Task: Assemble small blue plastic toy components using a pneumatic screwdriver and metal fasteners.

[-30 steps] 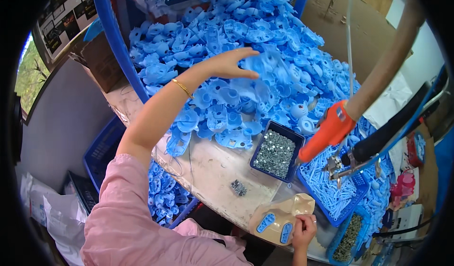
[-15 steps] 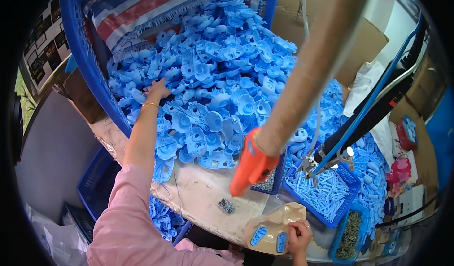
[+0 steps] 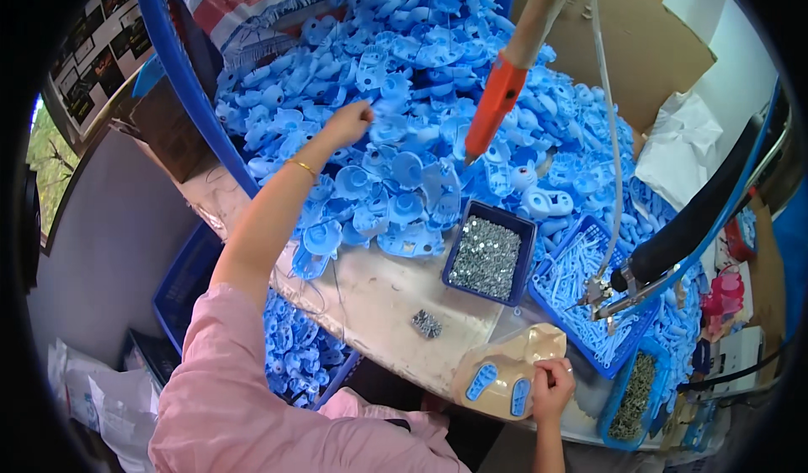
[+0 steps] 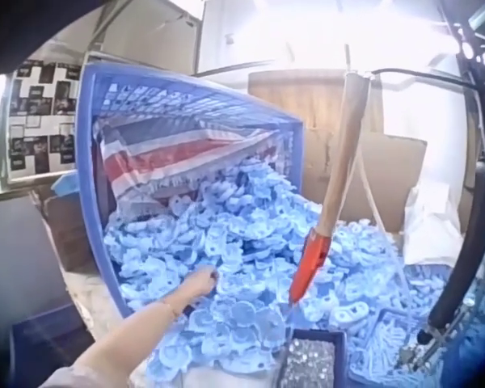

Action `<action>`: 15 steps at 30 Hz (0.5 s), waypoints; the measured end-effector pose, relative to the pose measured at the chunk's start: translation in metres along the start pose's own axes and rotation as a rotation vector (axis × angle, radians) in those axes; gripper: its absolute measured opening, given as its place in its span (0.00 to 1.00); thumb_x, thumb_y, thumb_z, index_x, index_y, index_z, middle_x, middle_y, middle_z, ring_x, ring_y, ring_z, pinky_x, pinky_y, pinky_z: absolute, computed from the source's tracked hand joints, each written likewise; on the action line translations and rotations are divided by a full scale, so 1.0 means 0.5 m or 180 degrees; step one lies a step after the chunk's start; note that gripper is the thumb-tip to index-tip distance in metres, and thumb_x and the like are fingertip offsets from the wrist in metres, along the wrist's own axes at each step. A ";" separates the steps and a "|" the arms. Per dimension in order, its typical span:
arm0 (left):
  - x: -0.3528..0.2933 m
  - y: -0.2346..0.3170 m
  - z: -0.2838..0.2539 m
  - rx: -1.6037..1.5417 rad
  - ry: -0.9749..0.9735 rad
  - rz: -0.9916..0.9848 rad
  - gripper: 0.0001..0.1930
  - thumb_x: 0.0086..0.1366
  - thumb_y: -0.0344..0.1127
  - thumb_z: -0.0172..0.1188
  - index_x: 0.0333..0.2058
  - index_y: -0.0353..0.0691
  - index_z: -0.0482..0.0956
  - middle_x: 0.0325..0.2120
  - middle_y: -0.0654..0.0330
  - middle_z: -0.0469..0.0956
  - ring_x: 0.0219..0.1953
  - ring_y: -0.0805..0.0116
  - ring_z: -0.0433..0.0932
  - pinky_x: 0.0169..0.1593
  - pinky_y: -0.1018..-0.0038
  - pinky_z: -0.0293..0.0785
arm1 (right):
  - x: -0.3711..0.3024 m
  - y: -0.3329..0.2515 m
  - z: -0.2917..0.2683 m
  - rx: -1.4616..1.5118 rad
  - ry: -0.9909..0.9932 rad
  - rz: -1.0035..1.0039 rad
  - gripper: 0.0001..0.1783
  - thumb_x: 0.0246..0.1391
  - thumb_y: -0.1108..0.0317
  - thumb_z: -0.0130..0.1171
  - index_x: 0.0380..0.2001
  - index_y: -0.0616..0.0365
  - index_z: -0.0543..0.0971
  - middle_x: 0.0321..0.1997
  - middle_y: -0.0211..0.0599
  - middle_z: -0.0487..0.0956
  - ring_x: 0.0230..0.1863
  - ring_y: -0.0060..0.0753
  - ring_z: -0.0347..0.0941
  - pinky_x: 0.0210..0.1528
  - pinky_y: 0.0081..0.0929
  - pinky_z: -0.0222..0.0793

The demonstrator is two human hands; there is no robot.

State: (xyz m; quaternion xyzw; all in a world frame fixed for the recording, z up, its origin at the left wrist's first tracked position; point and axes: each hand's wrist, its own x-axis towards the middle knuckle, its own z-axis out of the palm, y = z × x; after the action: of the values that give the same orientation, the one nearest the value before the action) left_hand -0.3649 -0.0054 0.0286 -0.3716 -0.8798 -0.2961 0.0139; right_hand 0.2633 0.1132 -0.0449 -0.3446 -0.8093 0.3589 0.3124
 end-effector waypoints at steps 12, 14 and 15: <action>-0.125 0.099 -0.044 0.1418 -0.0201 0.0841 0.22 0.51 0.23 0.55 0.44 0.51 0.83 0.43 0.60 0.80 0.53 0.53 0.74 0.57 0.45 0.66 | -0.009 -0.005 -0.007 0.0093 -0.0014 -0.0135 0.06 0.51 0.81 0.56 0.29 0.62 0.80 0.31 0.32 0.73 0.26 0.20 0.67 0.26 0.18 0.58; -0.139 0.102 -0.072 0.1130 -0.0350 0.0597 0.15 0.57 0.34 0.64 0.44 0.55 0.83 0.47 0.63 0.78 0.58 0.55 0.70 0.61 0.22 0.45 | -0.011 -0.011 -0.009 0.0057 -0.0014 -0.0152 0.06 0.50 0.81 0.56 0.29 0.62 0.80 0.31 0.32 0.73 0.27 0.21 0.68 0.26 0.19 0.59; -0.145 0.106 -0.085 0.1131 -0.0357 0.0609 0.15 0.57 0.34 0.64 0.44 0.55 0.83 0.47 0.63 0.78 0.58 0.55 0.70 0.61 0.22 0.45 | -0.012 -0.013 -0.009 0.0021 -0.0018 -0.0181 0.06 0.50 0.81 0.56 0.30 0.62 0.80 0.31 0.32 0.73 0.27 0.21 0.68 0.27 0.19 0.59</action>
State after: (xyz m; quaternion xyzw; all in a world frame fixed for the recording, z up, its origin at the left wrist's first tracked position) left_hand -0.2856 -0.0456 0.0729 -0.4611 -0.8783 -0.1125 0.0582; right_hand 0.2678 0.1070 -0.0388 -0.3193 -0.8184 0.3534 0.3214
